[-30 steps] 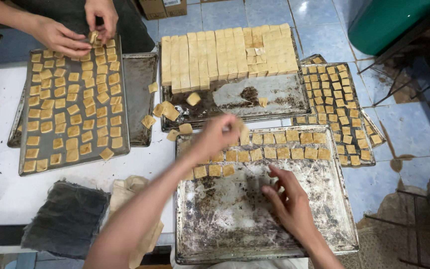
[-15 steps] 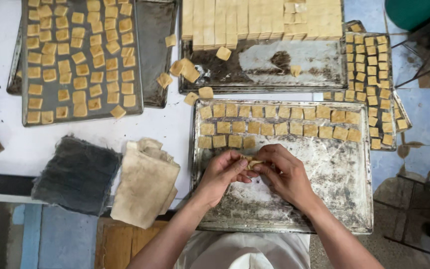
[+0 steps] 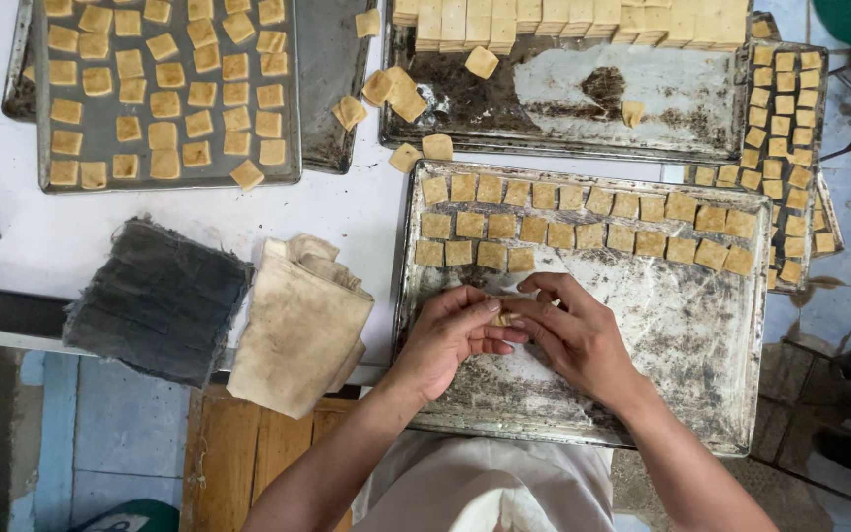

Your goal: The person repeatedly picks small square food items from a tray and places them in neat rows on a second metal baking sheet. The hands work one item at a time, transferring pieces from a source tray to a destination tray across the table.

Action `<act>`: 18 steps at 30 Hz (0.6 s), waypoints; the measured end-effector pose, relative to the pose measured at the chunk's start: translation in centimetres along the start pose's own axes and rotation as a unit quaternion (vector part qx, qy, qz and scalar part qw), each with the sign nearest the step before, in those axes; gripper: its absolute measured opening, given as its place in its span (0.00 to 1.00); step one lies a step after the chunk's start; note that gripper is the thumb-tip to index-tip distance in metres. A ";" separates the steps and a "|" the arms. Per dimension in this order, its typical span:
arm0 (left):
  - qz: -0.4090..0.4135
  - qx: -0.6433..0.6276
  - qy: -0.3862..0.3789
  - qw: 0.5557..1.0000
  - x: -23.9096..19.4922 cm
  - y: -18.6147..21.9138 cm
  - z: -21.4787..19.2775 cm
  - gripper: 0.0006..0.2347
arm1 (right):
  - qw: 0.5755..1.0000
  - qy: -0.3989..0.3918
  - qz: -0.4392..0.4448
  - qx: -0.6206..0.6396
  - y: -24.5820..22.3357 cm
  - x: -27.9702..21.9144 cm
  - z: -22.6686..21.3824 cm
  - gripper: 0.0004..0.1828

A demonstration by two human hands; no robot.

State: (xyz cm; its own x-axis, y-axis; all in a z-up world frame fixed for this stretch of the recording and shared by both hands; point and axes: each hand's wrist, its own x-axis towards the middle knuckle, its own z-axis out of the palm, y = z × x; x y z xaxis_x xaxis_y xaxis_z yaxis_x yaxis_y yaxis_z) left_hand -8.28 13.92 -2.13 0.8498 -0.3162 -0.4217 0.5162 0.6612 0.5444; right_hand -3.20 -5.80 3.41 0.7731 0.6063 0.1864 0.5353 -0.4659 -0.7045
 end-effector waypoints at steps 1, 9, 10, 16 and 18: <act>-0.010 -0.011 0.007 1.000 -0.1 -0.1 -0.1 0.09 | 1.000 -0.006 -0.014 -0.009 0.2 -0.2 0.1 0.14; 0.082 0.082 0.066 0.991 0.7 -1.1 -1.6 0.10 | 0.981 -0.133 0.032 0.135 4.2 -1.4 -0.4 0.05; 0.094 0.095 0.073 0.988 0.7 -1.0 -1.7 0.10 | 0.989 -0.116 0.049 0.083 4.6 -1.1 -0.7 0.06; 0.094 0.159 0.021 0.983 1.3 -1.7 0.0 0.09 | 0.981 -0.001 0.016 -0.192 5.7 1.4 -2.3 0.09; 0.090 0.159 0.002 0.983 1.6 -2.4 1.0 0.08 | 0.973 0.034 0.005 -0.226 5.5 1.2 -2.6 0.10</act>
State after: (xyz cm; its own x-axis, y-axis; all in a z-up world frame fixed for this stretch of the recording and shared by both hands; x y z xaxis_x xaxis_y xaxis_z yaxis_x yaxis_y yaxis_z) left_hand -8.06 11.17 -3.40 0.9302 -0.2103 -0.3007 0.3656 0.4592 0.8096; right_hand 1.54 -9.33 1.54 0.7920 0.5628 0.2366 0.6102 -0.7176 -0.3358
